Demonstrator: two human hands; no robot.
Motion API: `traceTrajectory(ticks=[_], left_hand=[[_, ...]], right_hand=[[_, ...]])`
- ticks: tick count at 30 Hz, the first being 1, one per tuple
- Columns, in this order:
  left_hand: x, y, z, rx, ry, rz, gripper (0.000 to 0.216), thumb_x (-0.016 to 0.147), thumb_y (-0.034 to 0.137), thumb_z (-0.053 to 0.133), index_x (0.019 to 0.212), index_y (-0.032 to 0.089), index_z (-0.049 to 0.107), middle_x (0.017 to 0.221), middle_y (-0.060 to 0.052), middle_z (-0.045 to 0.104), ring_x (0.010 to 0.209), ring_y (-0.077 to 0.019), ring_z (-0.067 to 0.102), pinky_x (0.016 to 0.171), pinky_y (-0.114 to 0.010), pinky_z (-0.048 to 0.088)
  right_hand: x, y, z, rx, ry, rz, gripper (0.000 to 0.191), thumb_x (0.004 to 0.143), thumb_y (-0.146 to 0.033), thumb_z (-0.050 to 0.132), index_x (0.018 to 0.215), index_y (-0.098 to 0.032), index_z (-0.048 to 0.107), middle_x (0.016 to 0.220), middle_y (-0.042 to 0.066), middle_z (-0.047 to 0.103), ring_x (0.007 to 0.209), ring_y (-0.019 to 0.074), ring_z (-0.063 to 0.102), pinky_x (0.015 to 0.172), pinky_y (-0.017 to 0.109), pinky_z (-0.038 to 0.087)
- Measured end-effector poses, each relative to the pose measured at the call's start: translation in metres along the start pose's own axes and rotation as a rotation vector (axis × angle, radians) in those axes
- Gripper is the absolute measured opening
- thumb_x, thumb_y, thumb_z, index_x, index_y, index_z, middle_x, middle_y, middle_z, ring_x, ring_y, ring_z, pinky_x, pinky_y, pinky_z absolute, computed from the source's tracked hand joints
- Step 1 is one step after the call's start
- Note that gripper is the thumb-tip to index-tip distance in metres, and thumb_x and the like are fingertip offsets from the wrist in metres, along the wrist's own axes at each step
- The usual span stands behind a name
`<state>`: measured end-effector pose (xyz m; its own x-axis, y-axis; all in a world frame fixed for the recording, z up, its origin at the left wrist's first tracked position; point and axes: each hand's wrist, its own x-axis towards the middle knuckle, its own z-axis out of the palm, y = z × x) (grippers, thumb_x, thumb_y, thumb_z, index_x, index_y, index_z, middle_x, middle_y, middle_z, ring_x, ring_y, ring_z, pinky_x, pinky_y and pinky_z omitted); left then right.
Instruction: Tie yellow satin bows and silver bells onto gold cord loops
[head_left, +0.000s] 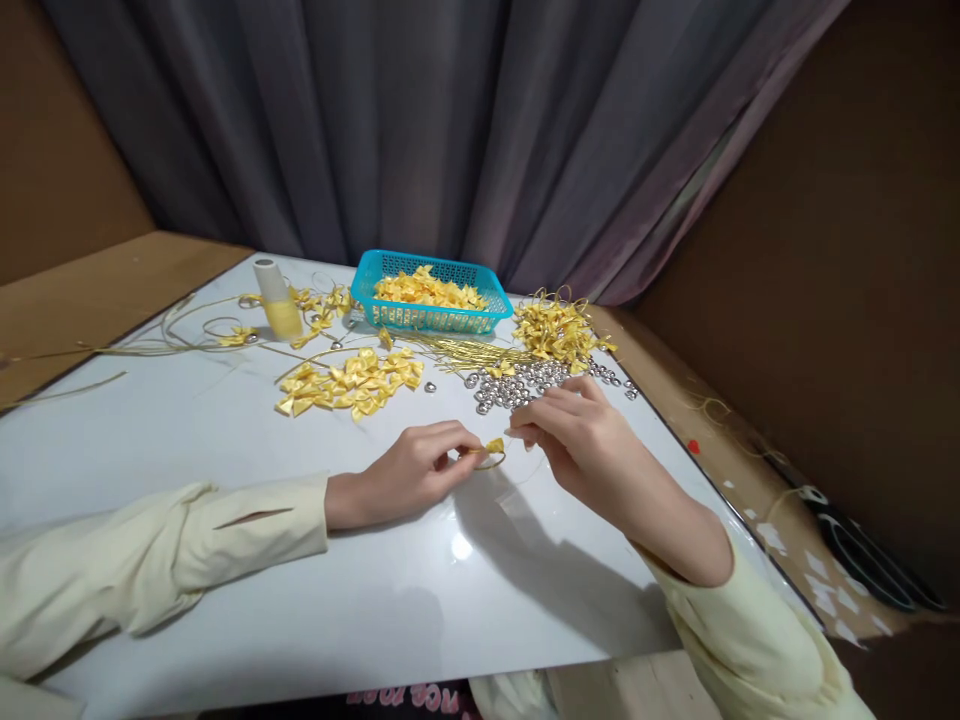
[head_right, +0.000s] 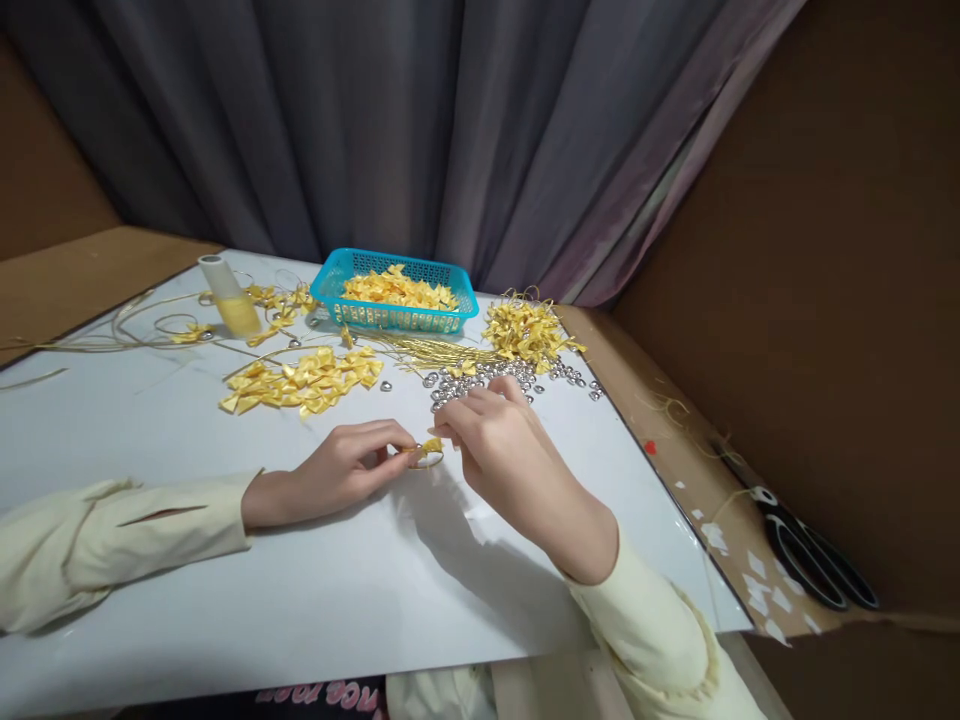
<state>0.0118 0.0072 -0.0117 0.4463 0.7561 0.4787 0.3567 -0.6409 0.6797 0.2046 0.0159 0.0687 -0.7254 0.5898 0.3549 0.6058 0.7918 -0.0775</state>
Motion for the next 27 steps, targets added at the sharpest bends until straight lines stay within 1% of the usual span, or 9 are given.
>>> traceTrajectory(ticks=[5, 12, 18, 23, 27], left_hand=[[-0.001, -0.001, 0.0, -0.008, 0.003, -0.005, 0.013, 0.087, 0.014, 0.051, 0.082, 0.014, 0.062, 0.076, -0.003, 0.063, 0.063, -0.0106, 0.055, 0.058, -0.02, 0.042], [-0.002, -0.002, 0.001, 0.007, 0.01, -0.006, 0.013, 0.088, 0.016, 0.05, 0.081, 0.016, 0.061, 0.074, -0.002, 0.063, 0.06, -0.0104, 0.054, 0.056, -0.02, 0.043], [-0.002, -0.002, 0.001, -0.003, 0.009, -0.008, 0.014, 0.088, 0.018, 0.05, 0.081, 0.016, 0.062, 0.075, -0.002, 0.064, 0.059, -0.0101, 0.053, 0.056, -0.021, 0.043], [-0.002, -0.002, 0.001, 0.016, -0.006, 0.007, 0.014, 0.089, 0.019, 0.05, 0.083, 0.016, 0.062, 0.076, -0.003, 0.064, 0.06, -0.0105, 0.054, 0.058, -0.021, 0.043], [-0.003, -0.002, 0.001, 0.034, -0.027, 0.021, 0.014, 0.089, 0.019, 0.05, 0.083, 0.016, 0.062, 0.076, -0.003, 0.063, 0.062, -0.011, 0.054, 0.06, -0.022, 0.043]], right_hand=[[0.0, 0.003, 0.01, 0.094, 0.078, 0.053, 0.023, 0.085, -0.001, 0.046, 0.074, -0.017, 0.058, 0.065, 0.001, 0.064, 0.059, 0.0148, 0.054, 0.07, 0.03, 0.032], [0.001, 0.0, 0.023, 0.153, 0.095, 0.123, 0.023, 0.085, -0.001, 0.046, 0.074, -0.017, 0.059, 0.067, 0.001, 0.067, 0.06, 0.0144, 0.056, 0.07, 0.029, 0.031], [0.003, -0.001, 0.024, 0.203, 0.049, 0.23, 0.02, 0.085, -0.006, 0.049, 0.072, -0.018, 0.059, 0.064, 0.0, 0.067, 0.057, 0.0133, 0.054, 0.071, 0.029, 0.032], [0.005, -0.001, 0.021, 0.217, 0.023, 0.271, 0.019, 0.085, -0.007, 0.052, 0.071, -0.017, 0.059, 0.064, 0.0, 0.067, 0.059, 0.0139, 0.054, 0.068, 0.029, 0.031], [0.007, 0.0, 0.02, 0.229, -0.02, 0.277, 0.019, 0.086, -0.011, 0.055, 0.069, -0.017, 0.059, 0.06, -0.001, 0.065, 0.056, 0.0131, 0.05, 0.07, 0.029, 0.032]])
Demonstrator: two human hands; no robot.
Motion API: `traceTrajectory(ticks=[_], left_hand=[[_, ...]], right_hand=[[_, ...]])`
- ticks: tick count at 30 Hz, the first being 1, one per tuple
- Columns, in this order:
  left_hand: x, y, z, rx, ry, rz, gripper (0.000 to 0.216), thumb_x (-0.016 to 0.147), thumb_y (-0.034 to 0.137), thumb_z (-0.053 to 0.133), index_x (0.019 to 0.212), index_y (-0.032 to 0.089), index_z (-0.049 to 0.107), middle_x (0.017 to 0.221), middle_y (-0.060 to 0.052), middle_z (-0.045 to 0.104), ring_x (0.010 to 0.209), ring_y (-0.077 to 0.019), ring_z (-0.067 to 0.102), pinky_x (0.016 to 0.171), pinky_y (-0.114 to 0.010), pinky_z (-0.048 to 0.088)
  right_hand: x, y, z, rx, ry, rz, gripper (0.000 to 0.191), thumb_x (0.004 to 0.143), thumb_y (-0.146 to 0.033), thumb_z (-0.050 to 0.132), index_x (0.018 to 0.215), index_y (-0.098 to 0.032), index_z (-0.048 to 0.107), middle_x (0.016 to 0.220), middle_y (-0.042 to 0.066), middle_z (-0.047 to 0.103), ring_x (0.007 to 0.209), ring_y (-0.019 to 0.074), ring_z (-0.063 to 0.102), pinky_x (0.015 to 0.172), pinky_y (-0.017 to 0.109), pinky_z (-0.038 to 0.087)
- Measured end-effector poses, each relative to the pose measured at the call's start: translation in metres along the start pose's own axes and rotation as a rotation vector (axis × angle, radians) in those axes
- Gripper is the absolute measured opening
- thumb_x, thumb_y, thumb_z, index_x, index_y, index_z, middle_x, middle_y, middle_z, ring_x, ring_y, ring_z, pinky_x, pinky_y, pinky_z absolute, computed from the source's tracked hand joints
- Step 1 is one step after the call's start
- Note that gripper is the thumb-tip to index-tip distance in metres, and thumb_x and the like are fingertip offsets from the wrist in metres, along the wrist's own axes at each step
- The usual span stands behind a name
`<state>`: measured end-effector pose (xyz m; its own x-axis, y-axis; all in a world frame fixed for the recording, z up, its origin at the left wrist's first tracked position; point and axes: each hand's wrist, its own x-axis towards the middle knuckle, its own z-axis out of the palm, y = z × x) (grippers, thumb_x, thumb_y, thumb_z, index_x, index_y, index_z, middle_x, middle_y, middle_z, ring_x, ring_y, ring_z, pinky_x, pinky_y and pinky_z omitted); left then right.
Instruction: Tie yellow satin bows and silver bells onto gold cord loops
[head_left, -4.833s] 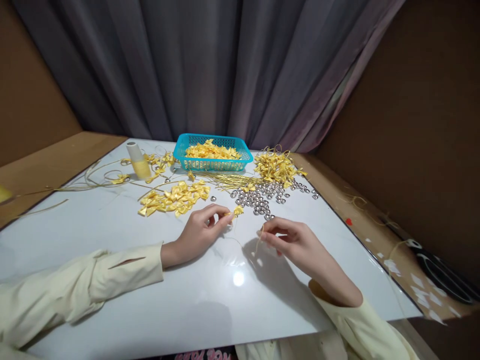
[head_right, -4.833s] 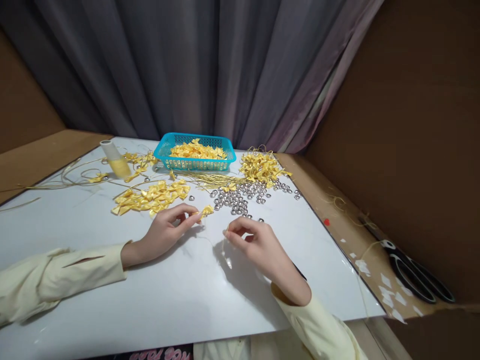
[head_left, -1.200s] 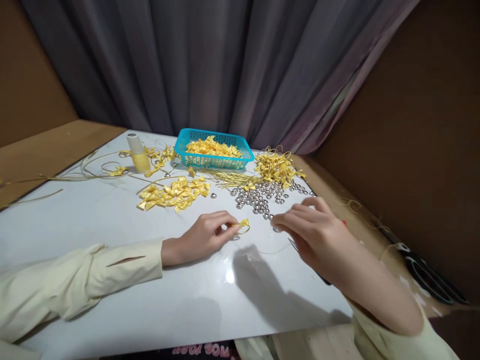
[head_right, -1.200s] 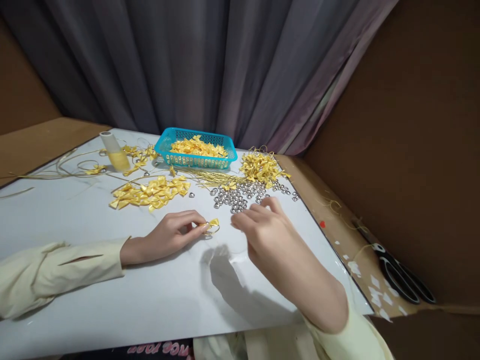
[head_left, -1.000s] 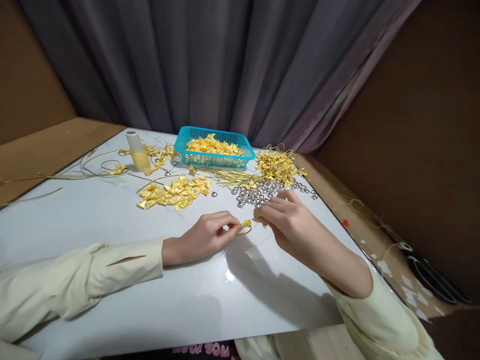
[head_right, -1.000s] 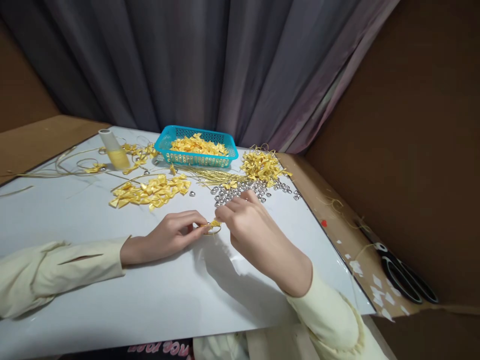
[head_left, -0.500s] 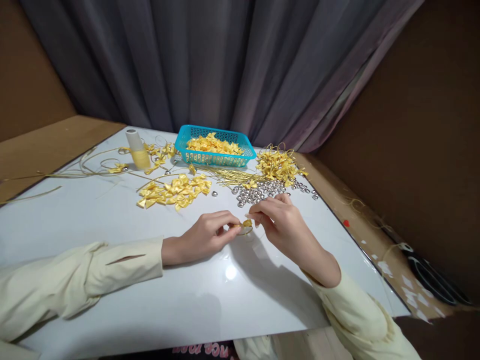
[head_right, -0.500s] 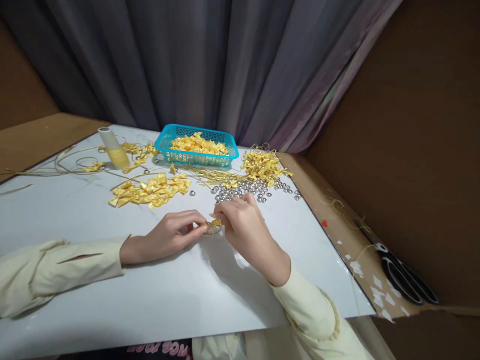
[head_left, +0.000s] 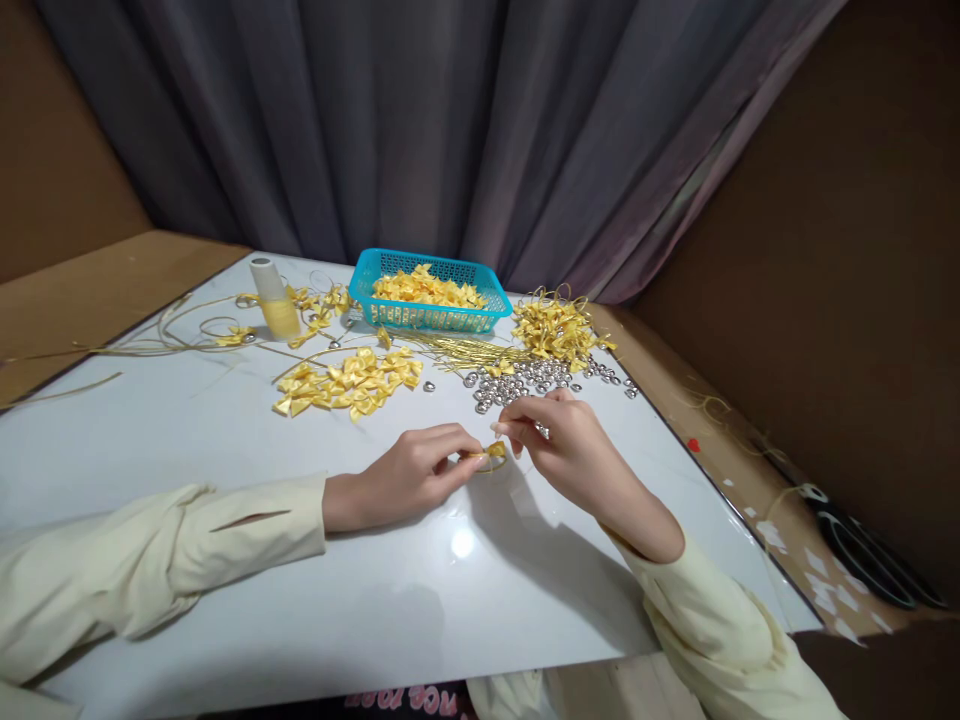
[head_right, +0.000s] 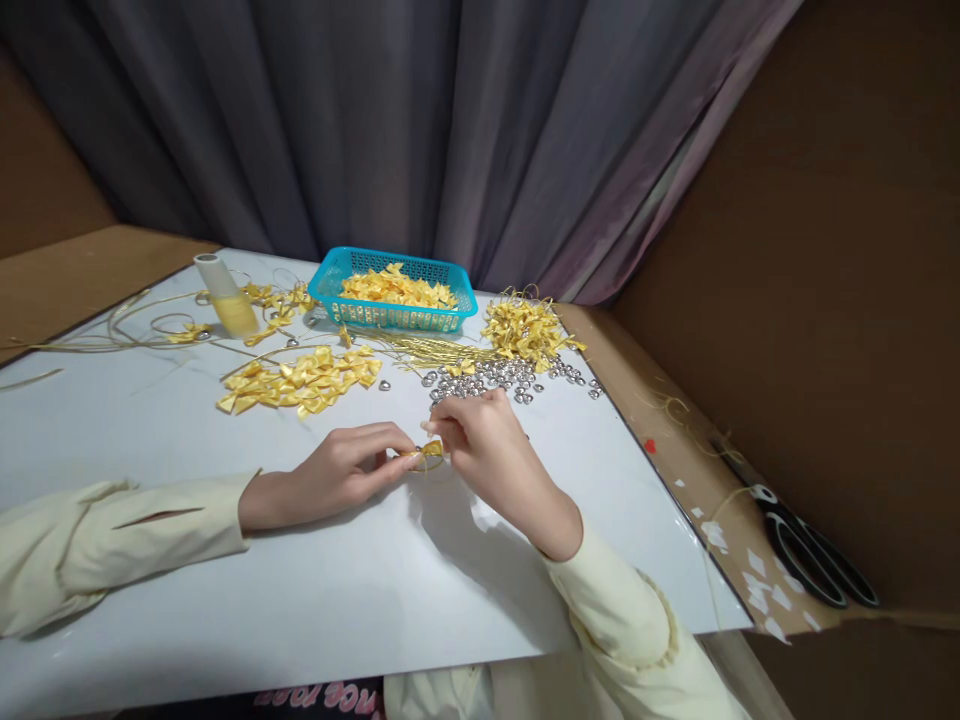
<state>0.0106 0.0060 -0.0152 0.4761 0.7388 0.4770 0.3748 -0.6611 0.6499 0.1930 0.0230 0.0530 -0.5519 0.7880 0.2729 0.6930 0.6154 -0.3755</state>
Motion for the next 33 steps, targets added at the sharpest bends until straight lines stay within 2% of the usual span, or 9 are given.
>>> traceTrajectory(ticks=[12, 22, 25, 28, 33], left_hand=[[-0.0014, -0.0008, 0.0006, 0.004, -0.006, 0.043, 0.013, 0.09, 0.018, 0.049, 0.085, 0.016, 0.061, 0.078, -0.003, 0.064, 0.064, -0.0118, 0.055, 0.063, -0.022, 0.044], [-0.0009, -0.0007, -0.0002, -0.005, 0.0, 0.028, 0.012, 0.089, 0.017, 0.05, 0.086, 0.015, 0.061, 0.077, -0.003, 0.062, 0.061, -0.0105, 0.053, 0.059, -0.021, 0.041], [-0.0009, -0.002, 0.0001, -0.002, 0.011, 0.026, 0.012, 0.089, 0.016, 0.05, 0.088, 0.015, 0.062, 0.077, -0.003, 0.062, 0.061, -0.0107, 0.053, 0.058, -0.021, 0.042], [-0.0007, -0.0021, -0.0001, 0.003, 0.022, 0.036, 0.013, 0.089, 0.015, 0.05, 0.088, 0.016, 0.063, 0.077, -0.002, 0.064, 0.064, -0.0113, 0.055, 0.06, -0.021, 0.043], [0.0008, 0.0006, -0.0008, 0.019, 0.07, 0.061, 0.012, 0.088, 0.013, 0.051, 0.085, 0.014, 0.063, 0.074, -0.002, 0.063, 0.064, -0.0113, 0.055, 0.06, -0.021, 0.042]], right_hand=[[-0.0003, -0.0022, 0.0, -0.009, 0.014, -0.009, 0.02, 0.086, -0.01, 0.054, 0.068, -0.017, 0.059, 0.058, -0.001, 0.064, 0.053, 0.012, 0.048, 0.071, 0.03, 0.032], [0.0001, -0.004, 0.0031, -0.006, -0.068, -0.012, 0.021, 0.085, -0.006, 0.053, 0.067, -0.017, 0.058, 0.059, -0.001, 0.063, 0.055, 0.0123, 0.051, 0.07, 0.028, 0.034], [-0.0017, -0.0059, 0.0022, 0.063, -0.09, 0.031, 0.01, 0.087, -0.011, 0.052, 0.084, -0.017, 0.059, 0.058, -0.001, 0.06, 0.056, 0.0138, 0.053, 0.061, 0.025, 0.036], [-0.0044, -0.0076, 0.0002, 0.205, -0.093, 0.08, 0.015, 0.09, -0.015, 0.047, 0.104, -0.016, 0.051, 0.06, -0.002, 0.06, 0.052, 0.0134, 0.053, 0.054, 0.023, 0.037], [-0.0055, -0.0066, -0.001, 0.408, -0.091, 0.079, 0.011, 0.09, -0.019, 0.045, 0.101, -0.019, 0.046, 0.065, 0.0, 0.063, 0.055, 0.0143, 0.058, 0.058, 0.026, 0.045]])
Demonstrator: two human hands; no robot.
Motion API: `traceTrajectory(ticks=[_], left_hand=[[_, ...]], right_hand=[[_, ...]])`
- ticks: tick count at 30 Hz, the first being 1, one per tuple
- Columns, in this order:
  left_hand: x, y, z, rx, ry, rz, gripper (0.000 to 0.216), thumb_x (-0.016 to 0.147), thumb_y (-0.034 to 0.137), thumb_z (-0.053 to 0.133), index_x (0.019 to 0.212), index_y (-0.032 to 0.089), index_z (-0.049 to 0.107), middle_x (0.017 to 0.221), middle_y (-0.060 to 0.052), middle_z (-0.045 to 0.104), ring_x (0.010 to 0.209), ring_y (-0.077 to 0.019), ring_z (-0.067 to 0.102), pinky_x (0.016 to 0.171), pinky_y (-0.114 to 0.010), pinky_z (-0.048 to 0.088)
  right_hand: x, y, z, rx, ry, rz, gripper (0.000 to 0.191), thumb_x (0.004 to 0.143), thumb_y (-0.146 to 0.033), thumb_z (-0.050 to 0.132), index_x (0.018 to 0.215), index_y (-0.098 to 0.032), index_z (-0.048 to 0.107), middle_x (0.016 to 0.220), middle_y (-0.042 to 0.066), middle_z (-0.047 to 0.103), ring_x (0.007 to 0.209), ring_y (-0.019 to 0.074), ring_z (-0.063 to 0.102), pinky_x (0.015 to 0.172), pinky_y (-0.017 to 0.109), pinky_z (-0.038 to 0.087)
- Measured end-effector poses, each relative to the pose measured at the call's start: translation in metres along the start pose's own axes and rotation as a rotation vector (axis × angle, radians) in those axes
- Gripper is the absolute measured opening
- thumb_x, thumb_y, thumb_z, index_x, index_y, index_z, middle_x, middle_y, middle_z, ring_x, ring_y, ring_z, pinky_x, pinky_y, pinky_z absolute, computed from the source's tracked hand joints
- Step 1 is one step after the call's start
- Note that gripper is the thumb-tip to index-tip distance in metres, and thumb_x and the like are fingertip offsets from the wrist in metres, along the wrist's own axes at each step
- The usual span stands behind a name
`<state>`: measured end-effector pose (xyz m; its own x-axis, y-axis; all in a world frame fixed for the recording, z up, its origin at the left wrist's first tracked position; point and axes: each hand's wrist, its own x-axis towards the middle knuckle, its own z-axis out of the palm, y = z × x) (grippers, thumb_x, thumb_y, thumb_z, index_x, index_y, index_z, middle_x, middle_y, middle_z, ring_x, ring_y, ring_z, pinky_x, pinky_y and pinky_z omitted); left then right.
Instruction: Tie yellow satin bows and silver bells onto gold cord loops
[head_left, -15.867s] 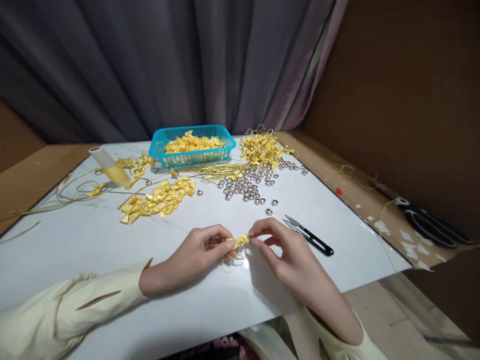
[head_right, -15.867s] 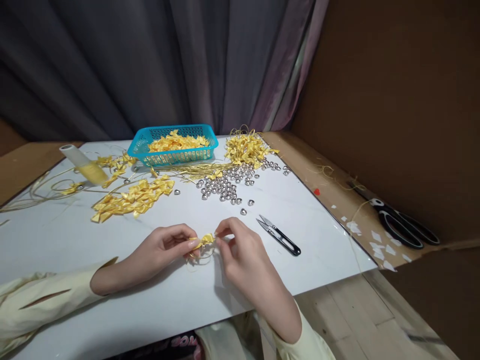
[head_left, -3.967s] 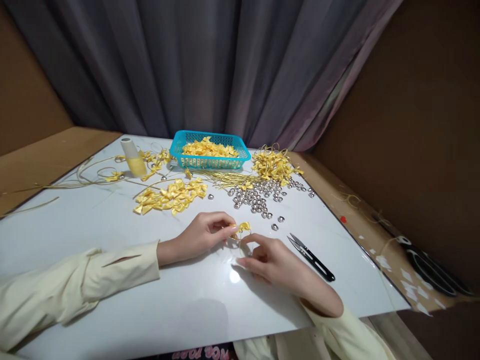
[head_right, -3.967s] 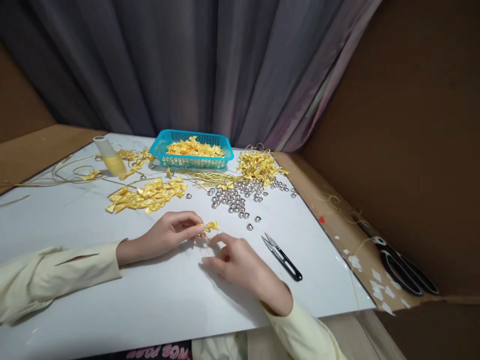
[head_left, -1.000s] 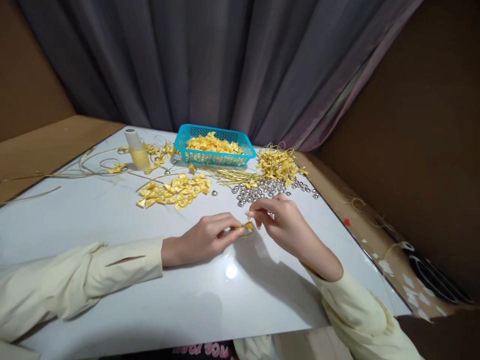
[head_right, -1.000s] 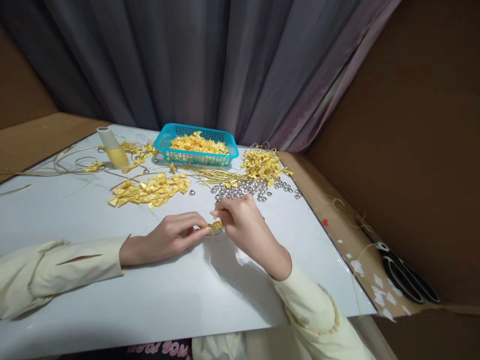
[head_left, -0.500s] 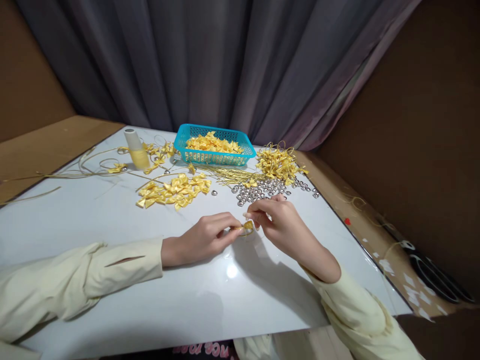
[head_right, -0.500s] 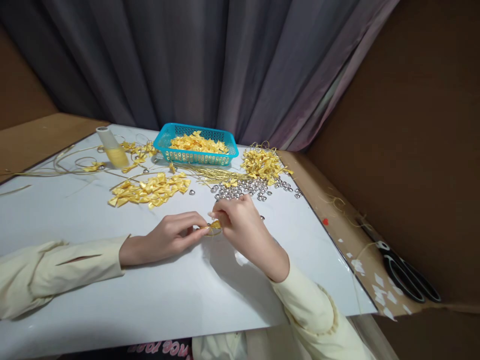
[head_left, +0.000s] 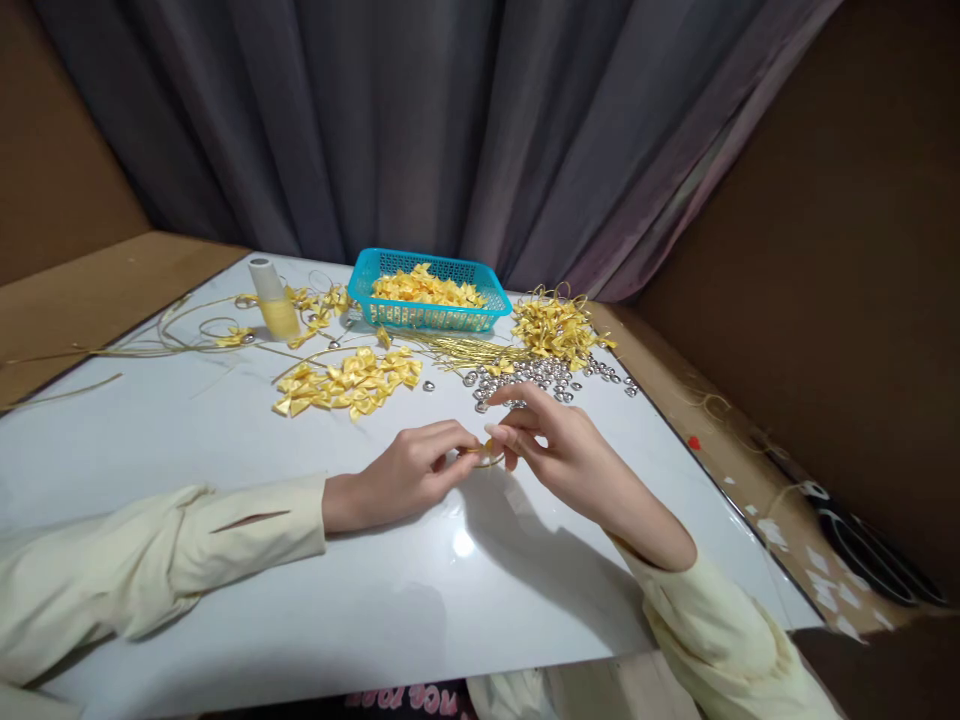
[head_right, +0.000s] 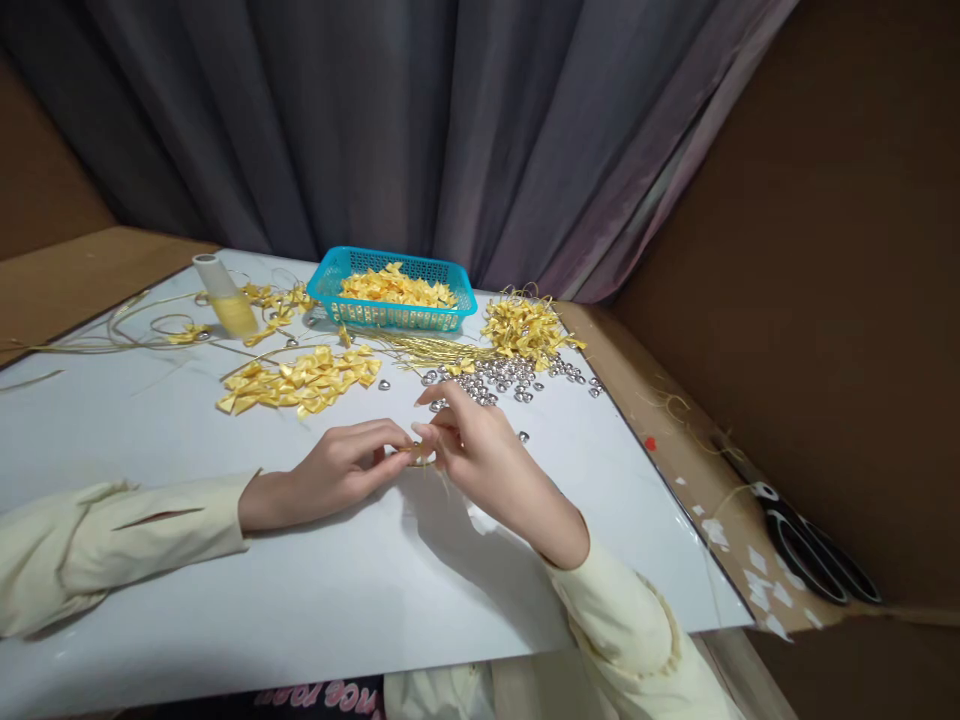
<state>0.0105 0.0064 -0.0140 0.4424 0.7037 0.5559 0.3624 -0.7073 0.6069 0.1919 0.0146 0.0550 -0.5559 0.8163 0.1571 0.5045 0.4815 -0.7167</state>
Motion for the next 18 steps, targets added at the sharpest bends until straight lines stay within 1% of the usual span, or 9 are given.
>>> traceTrajectory(ticks=[2, 4, 7, 9, 10, 11, 14, 16, 18], left_hand=[[0.001, 0.001, 0.0, 0.002, 0.015, -0.002, 0.013, 0.088, 0.014, 0.051, 0.082, 0.014, 0.062, 0.071, -0.001, 0.061, 0.063, -0.0109, 0.054, 0.058, -0.021, 0.041], [0.001, 0.002, 0.0, -0.01, 0.027, -0.016, 0.013, 0.089, 0.014, 0.051, 0.08, 0.013, 0.062, 0.07, -0.001, 0.06, 0.061, -0.0102, 0.052, 0.056, -0.02, 0.04], [0.001, 0.002, 0.001, -0.046, 0.043, -0.044, 0.012, 0.089, 0.015, 0.053, 0.081, 0.013, 0.062, 0.072, -0.002, 0.062, 0.062, -0.01, 0.053, 0.054, -0.02, 0.04], [0.001, 0.001, 0.002, -0.061, 0.062, -0.048, 0.012, 0.089, 0.016, 0.053, 0.082, 0.014, 0.062, 0.074, -0.002, 0.063, 0.064, -0.0106, 0.055, 0.055, -0.02, 0.042], [0.0, 0.001, 0.002, -0.065, 0.072, -0.047, 0.011, 0.089, 0.016, 0.053, 0.083, 0.014, 0.062, 0.074, -0.003, 0.063, 0.065, -0.0109, 0.055, 0.055, -0.02, 0.042], [0.0, 0.0, 0.002, -0.069, 0.082, -0.045, 0.011, 0.089, 0.016, 0.053, 0.083, 0.014, 0.063, 0.074, -0.003, 0.063, 0.065, -0.0111, 0.056, 0.055, -0.02, 0.042], [-0.001, -0.002, 0.003, -0.071, 0.105, -0.037, 0.01, 0.089, 0.016, 0.054, 0.083, 0.013, 0.062, 0.075, -0.004, 0.064, 0.066, -0.0114, 0.057, 0.055, -0.02, 0.043], [-0.001, -0.002, 0.003, -0.064, 0.115, -0.029, 0.01, 0.088, 0.016, 0.054, 0.083, 0.013, 0.062, 0.075, -0.004, 0.064, 0.066, -0.0115, 0.057, 0.055, -0.02, 0.043], [-0.001, -0.002, 0.003, -0.058, 0.124, -0.022, 0.009, 0.088, 0.016, 0.055, 0.083, 0.013, 0.062, 0.075, -0.004, 0.064, 0.066, -0.0118, 0.057, 0.055, -0.021, 0.043]], right_hand=[[0.001, 0.001, -0.001, 0.073, -0.001, 0.009, 0.01, 0.089, -0.019, 0.046, 0.099, -0.019, 0.046, 0.067, 0.001, 0.064, 0.058, 0.015, 0.062, 0.06, 0.028, 0.048], [0.001, 0.003, -0.004, 0.137, 0.033, 0.019, 0.01, 0.089, -0.02, 0.048, 0.098, -0.019, 0.048, 0.07, 0.002, 0.065, 0.061, 0.0155, 0.064, 0.062, 0.028, 0.05], [0.001, 0.01, -0.01, 0.181, 0.168, 0.04, 0.011, 0.086, -0.024, 0.056, 0.094, -0.019, 0.052, 0.076, 0.003, 0.065, 0.064, 0.0157, 0.064, 0.062, 0.029, 0.05], [0.001, 0.018, -0.015, 0.189, 0.227, 0.085, 0.012, 0.081, -0.026, 0.062, 0.089, -0.019, 0.056, 0.078, 0.004, 0.065, 0.068, 0.0159, 0.063, 0.062, 0.029, 0.05], [0.001, 0.023, -0.016, 0.214, 0.215, 0.126, 0.012, 0.079, -0.026, 0.065, 0.085, -0.018, 0.058, 0.079, 0.004, 0.065, 0.07, 0.0159, 0.062, 0.063, 0.028, 0.049], [0.001, 0.028, -0.017, 0.259, 0.171, 0.176, 0.012, 0.076, -0.026, 0.067, 0.082, -0.018, 0.061, 0.079, 0.004, 0.065, 0.072, 0.0157, 0.061, 0.065, 0.028, 0.048], [0.002, 0.042, -0.012, 0.452, -0.02, 0.312, 0.014, 0.069, -0.026, 0.072, 0.078, -0.017, 0.065, 0.076, 0.002, 0.065, 0.07, 0.014, 0.059, 0.066, 0.028, 0.046], [0.002, 0.047, -0.006, 0.535, -0.101, 0.349, 0.017, 0.067, -0.026, 0.073, 0.079, -0.016, 0.066, 0.074, 0.002, 0.066, 0.067, 0.0136, 0.059, 0.064, 0.028, 0.045], [0.002, 0.047, 0.0, 0.582, -0.148, 0.363, 0.02, 0.066, -0.027, 0.073, 0.082, -0.017, 0.067, 0.074, 0.001, 0.067, 0.067, 0.0136, 0.06, 0.062, 0.027, 0.045]])
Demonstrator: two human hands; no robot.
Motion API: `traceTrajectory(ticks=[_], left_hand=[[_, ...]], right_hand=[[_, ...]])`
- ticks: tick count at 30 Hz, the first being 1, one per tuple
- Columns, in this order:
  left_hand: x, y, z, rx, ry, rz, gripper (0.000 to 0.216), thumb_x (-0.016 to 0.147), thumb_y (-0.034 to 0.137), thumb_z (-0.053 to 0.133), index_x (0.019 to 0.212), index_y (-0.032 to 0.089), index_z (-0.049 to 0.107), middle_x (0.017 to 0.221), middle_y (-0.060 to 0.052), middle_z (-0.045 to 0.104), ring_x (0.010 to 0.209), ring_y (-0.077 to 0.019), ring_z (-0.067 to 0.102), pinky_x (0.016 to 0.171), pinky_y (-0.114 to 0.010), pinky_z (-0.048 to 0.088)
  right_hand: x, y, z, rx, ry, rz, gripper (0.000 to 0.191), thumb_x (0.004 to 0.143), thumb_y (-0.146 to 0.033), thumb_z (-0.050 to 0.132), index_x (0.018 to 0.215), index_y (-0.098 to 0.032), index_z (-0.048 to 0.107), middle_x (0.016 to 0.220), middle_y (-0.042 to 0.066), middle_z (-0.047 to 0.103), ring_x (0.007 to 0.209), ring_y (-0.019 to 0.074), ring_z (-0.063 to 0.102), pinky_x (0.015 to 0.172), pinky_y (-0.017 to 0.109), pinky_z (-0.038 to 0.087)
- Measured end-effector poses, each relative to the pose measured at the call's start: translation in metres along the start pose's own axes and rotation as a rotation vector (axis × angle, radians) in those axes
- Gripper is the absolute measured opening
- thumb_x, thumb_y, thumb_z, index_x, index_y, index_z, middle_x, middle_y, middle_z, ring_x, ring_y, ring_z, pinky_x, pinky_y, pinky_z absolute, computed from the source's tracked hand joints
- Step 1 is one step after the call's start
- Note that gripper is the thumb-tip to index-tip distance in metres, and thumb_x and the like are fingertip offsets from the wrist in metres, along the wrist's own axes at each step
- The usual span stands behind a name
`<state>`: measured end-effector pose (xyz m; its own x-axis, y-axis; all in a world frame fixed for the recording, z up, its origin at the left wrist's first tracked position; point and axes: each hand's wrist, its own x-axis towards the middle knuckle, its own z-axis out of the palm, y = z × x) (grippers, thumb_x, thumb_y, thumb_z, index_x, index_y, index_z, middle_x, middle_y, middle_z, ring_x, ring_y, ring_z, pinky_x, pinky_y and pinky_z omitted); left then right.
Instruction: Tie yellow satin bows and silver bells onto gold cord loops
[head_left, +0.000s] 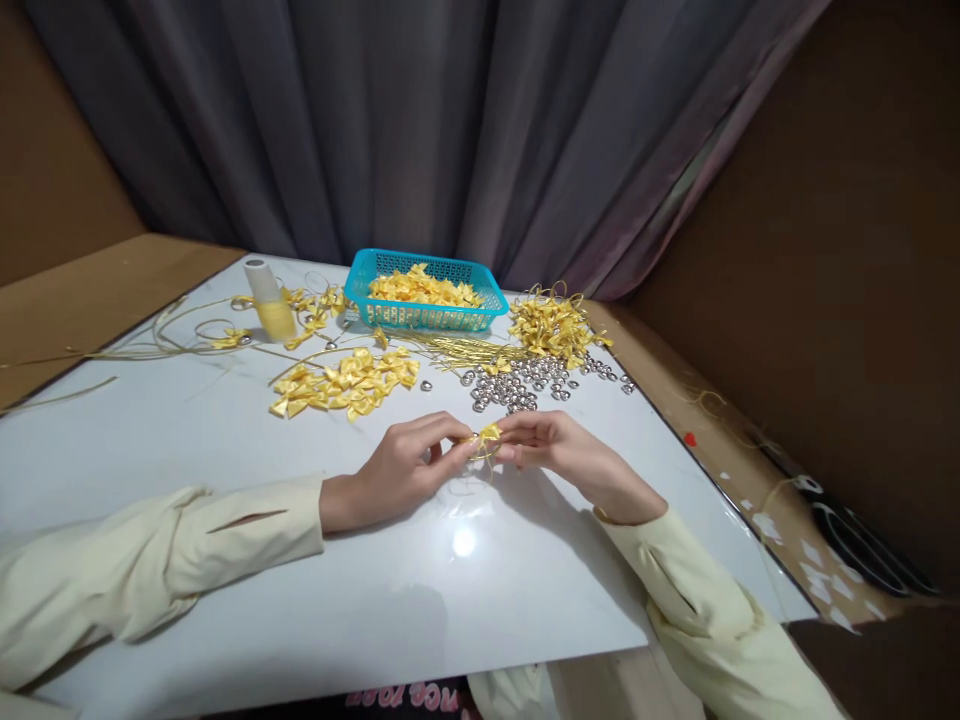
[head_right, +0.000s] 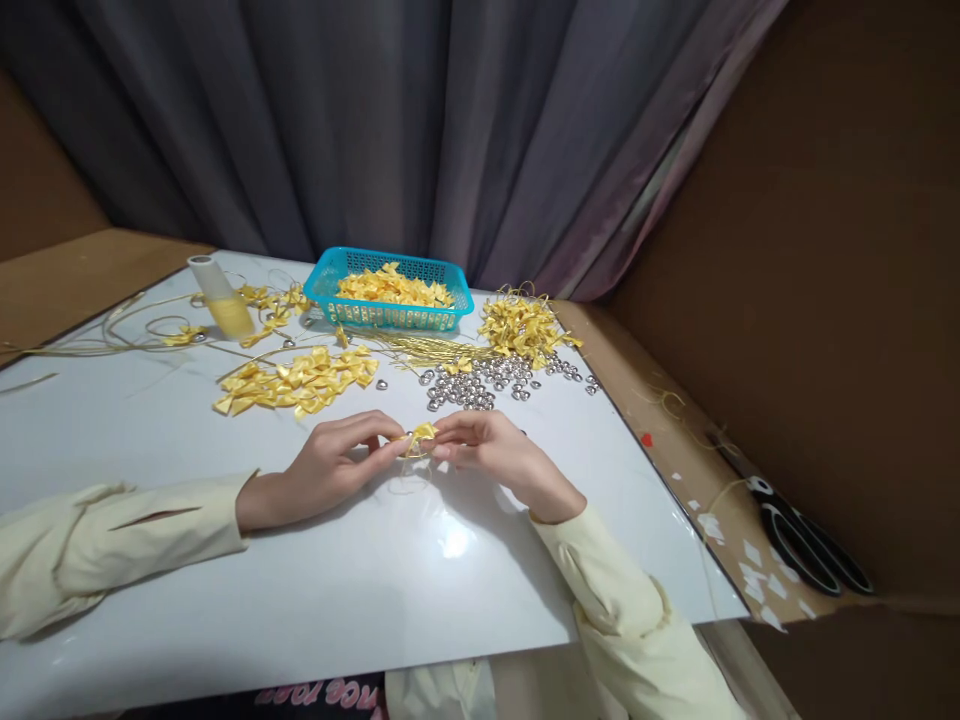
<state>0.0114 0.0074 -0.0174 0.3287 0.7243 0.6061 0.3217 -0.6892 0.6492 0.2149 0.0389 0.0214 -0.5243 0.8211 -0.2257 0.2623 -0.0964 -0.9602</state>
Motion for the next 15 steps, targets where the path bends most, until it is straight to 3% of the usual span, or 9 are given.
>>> traceTrajectory(ticks=[5, 10, 15], left_hand=[[0.001, 0.001, -0.001, 0.015, 0.003, 0.0, 0.011, 0.088, 0.016, 0.054, 0.08, 0.013, 0.061, 0.072, -0.003, 0.063, 0.062, -0.0116, 0.056, 0.053, -0.021, 0.042], [0.002, 0.003, -0.001, 0.03, 0.015, -0.002, 0.011, 0.088, 0.017, 0.054, 0.08, 0.013, 0.061, 0.071, -0.003, 0.063, 0.058, -0.0102, 0.053, 0.051, -0.021, 0.04], [0.002, 0.003, -0.001, 0.037, 0.033, -0.012, 0.01, 0.087, 0.016, 0.055, 0.079, 0.014, 0.06, 0.071, -0.003, 0.064, 0.06, -0.0106, 0.054, 0.05, -0.02, 0.039]], right_hand=[[0.001, 0.0, 0.008, 0.045, -0.092, 0.046, 0.019, 0.066, -0.027, 0.073, 0.081, -0.016, 0.068, 0.076, 0.002, 0.068, 0.064, 0.0113, 0.057, 0.057, 0.024, 0.04], [0.001, 0.001, 0.009, 0.012, -0.084, 0.059, 0.019, 0.068, -0.03, 0.073, 0.077, -0.015, 0.066, 0.068, 0.002, 0.068, 0.052, 0.0085, 0.047, 0.046, 0.021, 0.03], [-0.003, 0.005, 0.013, -0.047, -0.063, 0.036, 0.02, 0.071, -0.034, 0.07, 0.072, -0.015, 0.064, 0.064, 0.003, 0.068, 0.051, 0.0099, 0.049, 0.047, 0.022, 0.031]])
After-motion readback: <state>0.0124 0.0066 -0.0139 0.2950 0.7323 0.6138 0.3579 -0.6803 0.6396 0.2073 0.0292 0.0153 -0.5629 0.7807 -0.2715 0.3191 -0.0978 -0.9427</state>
